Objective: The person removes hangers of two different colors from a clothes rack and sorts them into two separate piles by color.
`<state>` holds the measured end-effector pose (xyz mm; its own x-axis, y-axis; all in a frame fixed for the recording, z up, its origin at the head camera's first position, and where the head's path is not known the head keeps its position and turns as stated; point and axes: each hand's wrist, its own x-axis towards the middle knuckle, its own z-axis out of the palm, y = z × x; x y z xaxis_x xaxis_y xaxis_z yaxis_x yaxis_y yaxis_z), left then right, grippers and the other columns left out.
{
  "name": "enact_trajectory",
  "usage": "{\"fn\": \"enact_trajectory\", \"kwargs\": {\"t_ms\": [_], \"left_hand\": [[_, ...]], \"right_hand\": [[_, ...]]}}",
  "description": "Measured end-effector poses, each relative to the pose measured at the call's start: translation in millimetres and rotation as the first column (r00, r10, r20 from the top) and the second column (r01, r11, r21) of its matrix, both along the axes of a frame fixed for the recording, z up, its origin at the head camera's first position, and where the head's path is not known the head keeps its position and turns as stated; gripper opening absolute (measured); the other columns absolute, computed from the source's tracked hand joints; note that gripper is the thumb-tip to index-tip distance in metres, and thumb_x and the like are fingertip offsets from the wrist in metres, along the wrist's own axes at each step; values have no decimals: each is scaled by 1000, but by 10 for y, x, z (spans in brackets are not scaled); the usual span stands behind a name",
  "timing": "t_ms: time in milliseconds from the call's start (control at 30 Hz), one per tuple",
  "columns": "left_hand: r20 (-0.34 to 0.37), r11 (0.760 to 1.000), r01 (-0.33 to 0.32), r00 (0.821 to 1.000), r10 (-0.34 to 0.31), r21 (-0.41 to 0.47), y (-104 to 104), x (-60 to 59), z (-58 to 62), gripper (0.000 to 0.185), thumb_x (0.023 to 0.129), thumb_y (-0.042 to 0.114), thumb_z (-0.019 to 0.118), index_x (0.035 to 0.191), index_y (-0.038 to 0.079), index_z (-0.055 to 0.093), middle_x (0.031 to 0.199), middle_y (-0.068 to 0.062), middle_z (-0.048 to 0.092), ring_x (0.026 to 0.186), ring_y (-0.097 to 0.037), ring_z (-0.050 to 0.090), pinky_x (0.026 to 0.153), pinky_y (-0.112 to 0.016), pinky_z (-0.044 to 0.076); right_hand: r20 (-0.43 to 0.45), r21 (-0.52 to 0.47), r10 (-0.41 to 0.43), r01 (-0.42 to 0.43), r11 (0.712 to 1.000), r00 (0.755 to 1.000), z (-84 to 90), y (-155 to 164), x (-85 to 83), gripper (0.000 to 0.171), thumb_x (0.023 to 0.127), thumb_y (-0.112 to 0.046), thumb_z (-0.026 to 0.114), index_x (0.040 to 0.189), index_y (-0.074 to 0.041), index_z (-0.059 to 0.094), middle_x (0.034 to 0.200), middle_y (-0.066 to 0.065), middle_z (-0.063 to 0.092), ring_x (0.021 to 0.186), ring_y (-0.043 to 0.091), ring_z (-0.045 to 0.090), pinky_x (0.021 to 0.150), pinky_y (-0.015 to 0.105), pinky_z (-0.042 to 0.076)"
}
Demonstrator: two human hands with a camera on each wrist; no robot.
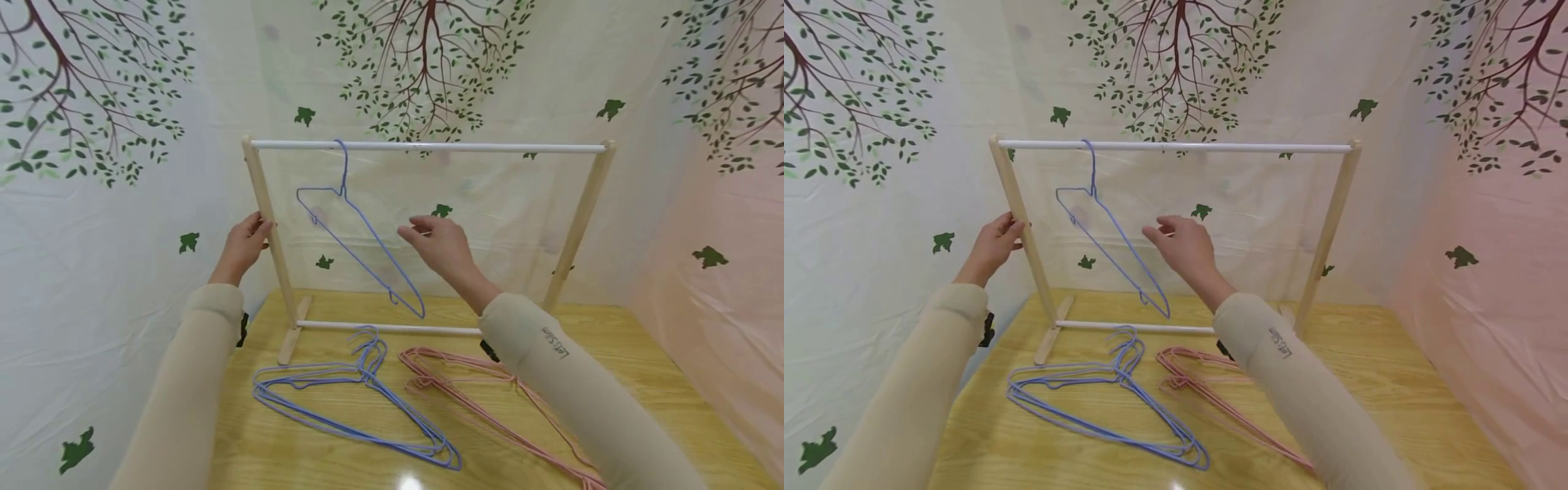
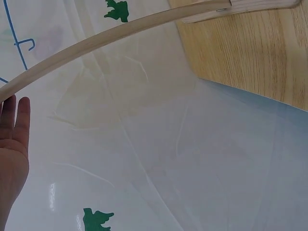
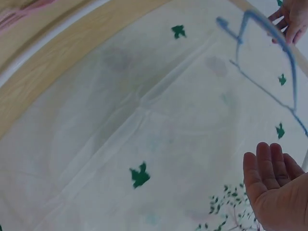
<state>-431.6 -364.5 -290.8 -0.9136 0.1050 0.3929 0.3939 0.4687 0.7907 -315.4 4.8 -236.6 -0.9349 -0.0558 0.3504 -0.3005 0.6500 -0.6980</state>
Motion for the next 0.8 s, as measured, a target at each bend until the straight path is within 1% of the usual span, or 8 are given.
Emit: {"fn": "enact_trajectory", "kwargs": {"t_ms": [100, 200, 367, 467, 567, 667, 733, 800], "left_hand": [[13, 1000, -17, 1000, 17, 5, -6, 3, 2, 49, 109, 27, 41, 146, -4, 42, 134, -27, 54, 117, -34, 53, 81, -22, 49], [22, 1000, -24, 999, 24, 10, -12, -5, -7, 48, 109, 27, 40, 145, -4, 43, 135, -26, 54, 118, -33, 52, 85, -26, 49], [15, 1000, -22, 1000, 22, 16, -6, -24, -25, 47, 109, 27, 40, 143, -5, 45, 135, -26, 54, 117, -33, 52, 87, -29, 50], [11, 1000, -19, 1000, 19, 16, 3, -37, -29, 47, 109, 26, 41, 145, -4, 44, 135, -26, 54, 117, -33, 53, 86, -29, 51], [17, 1000, -23, 1000, 23, 16, 4, -55, -30, 48, 109, 26, 41, 148, -2, 42, 136, -26, 54, 118, -33, 53, 89, -32, 52], [28, 999, -16, 999, 15, 31, -9, -77, -33, 48, 109, 23, 40, 150, -2, 39, 138, -27, 52, 121, -36, 51, 95, -42, 51], [35, 999, -5, 999, 3, 49, -21, -89, -35, 48, 109, 22, 40, 151, -2, 36, 139, -28, 51, 123, -38, 50, 99, -50, 48], [39, 998, 9, 999, -11, 66, -33, -98, -39, 48, 109, 20, 39, 151, -3, 35, 140, -29, 49, 125, -40, 48, 101, -55, 45]], "right_hand": [[10, 19, -11, 11, 1000, 1000, -16, -230, -27, 50, 96, -42, 65, 134, -10, 63, 126, 7, 66, 111, 22, 63, 91, 40, 53], [23, 37, -43, 43, 998, 999, -51, -412, -56, 47, 95, -42, 67, 132, -12, 66, 122, 4, 69, 108, 20, 64, 90, 39, 53], [15, 45, -118, 117, 992, 993, -112, -579, -105, 35, 96, -35, 68, 124, -15, 72, 112, 0, 73, 99, 18, 66, 83, 37, 53], [-21, 13, -154, 155, 988, 988, -139, -603, -126, 26, 96, -28, 68, 118, -14, 75, 108, 0, 74, 97, 18, 67, 82, 36, 53], [-81, -41, -178, 175, 984, 981, -159, -585, -156, 22, 97, -22, 67, 113, -12, 77, 105, 3, 74, 95, 19, 68, 83, 35, 53], [-144, -89, -195, 183, 979, 970, -163, -554, -185, 19, 96, -18, 67, 110, -9, 78, 102, 5, 75, 93, 20, 68, 83, 35, 53], [-186, -109, -206, 188, 976, 961, -153, -528, -200, 18, 95, -16, 67, 108, -9, 78, 101, 6, 75, 90, 20, 69, 81, 35, 53], [-218, -128, -207, 182, 975, 954, -146, -501, -212, 18, 94, -15, 68, 107, -9, 79, 100, 7, 75, 87, 20, 69, 77, 35, 54]]}}
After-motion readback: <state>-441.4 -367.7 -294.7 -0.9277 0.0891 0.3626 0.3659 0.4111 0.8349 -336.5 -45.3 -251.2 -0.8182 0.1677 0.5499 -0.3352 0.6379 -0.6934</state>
